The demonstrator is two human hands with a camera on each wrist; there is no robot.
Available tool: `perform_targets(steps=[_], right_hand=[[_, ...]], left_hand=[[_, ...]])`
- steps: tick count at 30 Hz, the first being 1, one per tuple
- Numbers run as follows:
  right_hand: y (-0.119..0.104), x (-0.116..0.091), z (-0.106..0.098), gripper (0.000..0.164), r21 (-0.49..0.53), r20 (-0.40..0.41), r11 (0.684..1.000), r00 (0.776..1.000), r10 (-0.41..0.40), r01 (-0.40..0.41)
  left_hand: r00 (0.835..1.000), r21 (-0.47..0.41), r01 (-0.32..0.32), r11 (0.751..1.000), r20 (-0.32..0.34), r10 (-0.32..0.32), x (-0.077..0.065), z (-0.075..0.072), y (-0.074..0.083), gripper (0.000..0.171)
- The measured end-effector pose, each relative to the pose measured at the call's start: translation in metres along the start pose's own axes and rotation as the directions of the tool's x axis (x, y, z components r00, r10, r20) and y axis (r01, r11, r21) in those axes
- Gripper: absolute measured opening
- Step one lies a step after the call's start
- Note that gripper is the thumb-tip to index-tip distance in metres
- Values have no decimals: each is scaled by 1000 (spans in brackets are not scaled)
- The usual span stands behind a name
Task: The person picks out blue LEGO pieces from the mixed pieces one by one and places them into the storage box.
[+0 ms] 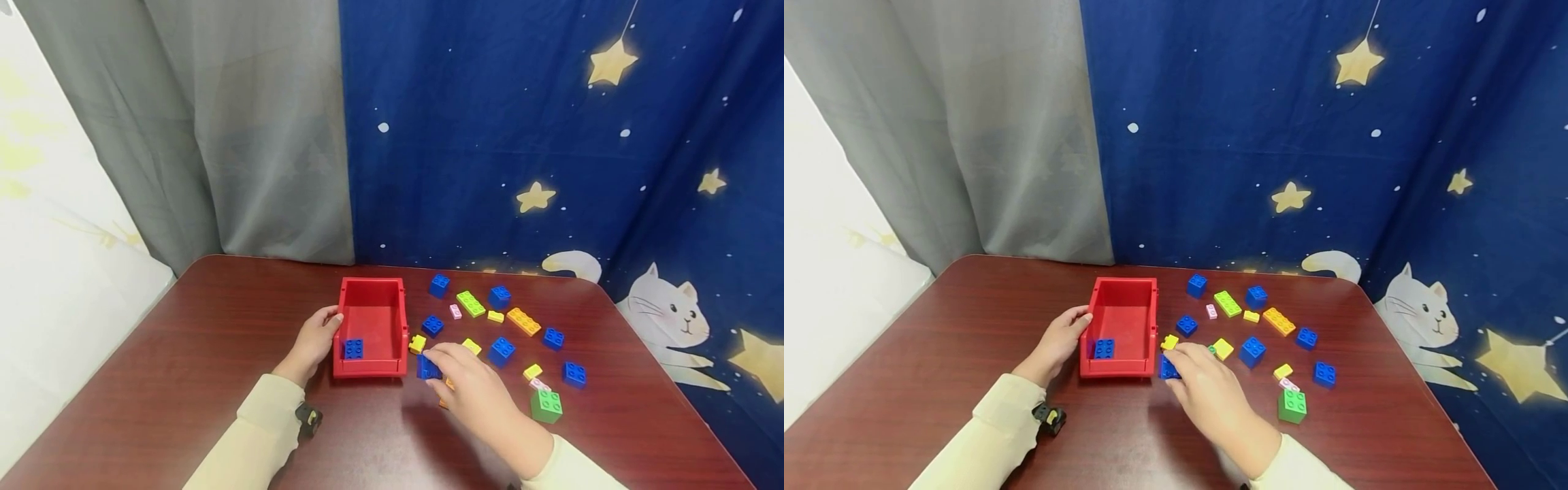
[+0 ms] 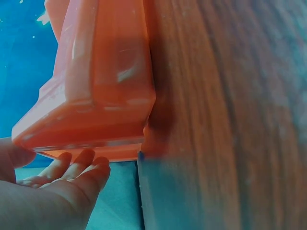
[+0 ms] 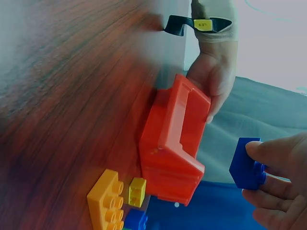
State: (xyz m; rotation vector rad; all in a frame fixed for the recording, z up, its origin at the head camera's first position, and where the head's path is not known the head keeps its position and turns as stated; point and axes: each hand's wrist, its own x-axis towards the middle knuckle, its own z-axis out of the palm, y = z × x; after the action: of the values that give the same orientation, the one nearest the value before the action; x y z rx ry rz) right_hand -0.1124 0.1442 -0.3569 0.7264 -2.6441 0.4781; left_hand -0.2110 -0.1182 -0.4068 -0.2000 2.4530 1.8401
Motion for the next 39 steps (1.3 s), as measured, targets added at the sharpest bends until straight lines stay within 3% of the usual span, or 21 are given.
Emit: perform_targets(steps=[5,14,23,39], right_hand=[[-1,9,7,41,6,-39,997,997,-73,73],[-6,21,14,42,41,-39,994,994,-101,102],[-15,36,21,42,69,54,996,996,-66,63],[-20,65,35,46,92,130,995,991,-36,24]], left_hand=[[1000,-8,6,1000,-4,-6,-1,0,0,44],[1000,-14,4,1000,-9,-4,-2,2,-1,44],[1000,-15,1,1000,-9,-1,-2,2,-1,45],[1000,-15,-10,1000,-14,10,-1,2,-2,45]])
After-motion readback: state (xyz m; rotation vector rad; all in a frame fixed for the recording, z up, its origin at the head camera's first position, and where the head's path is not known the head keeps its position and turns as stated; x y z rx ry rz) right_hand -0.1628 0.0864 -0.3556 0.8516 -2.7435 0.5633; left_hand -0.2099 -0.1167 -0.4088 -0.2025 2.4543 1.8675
